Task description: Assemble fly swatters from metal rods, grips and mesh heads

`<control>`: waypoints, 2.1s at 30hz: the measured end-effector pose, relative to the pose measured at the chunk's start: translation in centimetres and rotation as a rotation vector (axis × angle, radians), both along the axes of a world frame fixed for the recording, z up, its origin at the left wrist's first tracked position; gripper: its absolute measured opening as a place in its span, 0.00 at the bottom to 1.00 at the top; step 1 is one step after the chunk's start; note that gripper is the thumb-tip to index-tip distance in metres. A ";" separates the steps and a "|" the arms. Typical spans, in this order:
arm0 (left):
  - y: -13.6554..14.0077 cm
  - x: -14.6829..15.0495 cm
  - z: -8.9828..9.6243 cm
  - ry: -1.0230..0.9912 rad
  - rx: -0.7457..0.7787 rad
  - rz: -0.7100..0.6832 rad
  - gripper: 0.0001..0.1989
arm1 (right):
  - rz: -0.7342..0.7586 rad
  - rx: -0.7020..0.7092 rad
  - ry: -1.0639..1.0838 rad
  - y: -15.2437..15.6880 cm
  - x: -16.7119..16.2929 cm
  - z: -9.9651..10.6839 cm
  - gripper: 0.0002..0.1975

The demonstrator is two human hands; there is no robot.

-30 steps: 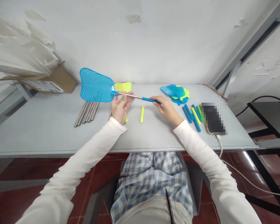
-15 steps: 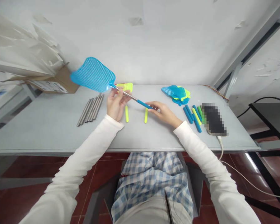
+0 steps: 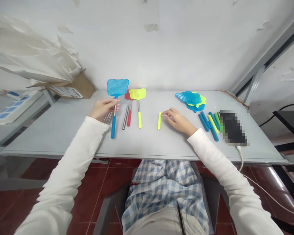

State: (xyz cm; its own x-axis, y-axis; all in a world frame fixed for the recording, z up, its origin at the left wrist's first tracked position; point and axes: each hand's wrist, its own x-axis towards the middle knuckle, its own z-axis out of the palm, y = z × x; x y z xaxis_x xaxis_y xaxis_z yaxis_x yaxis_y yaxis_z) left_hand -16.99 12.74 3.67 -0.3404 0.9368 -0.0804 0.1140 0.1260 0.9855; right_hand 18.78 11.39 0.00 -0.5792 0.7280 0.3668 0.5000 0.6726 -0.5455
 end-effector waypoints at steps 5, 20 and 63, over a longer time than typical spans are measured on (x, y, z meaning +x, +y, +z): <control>2.2 -0.2 -2.3 0.172 -0.073 0.100 0.05 | 0.003 0.024 -0.027 0.5 0.5 -0.6 0.16; 4.5 0.0 -2.6 0.976 -0.216 -0.009 0.14 | 0.014 0.111 -0.113 0.8 0.8 -1.3 0.16; 0.9 5.4 0.9 1.126 -0.263 0.023 0.18 | -0.711 -0.437 0.606 9.0 4.4 0.6 0.14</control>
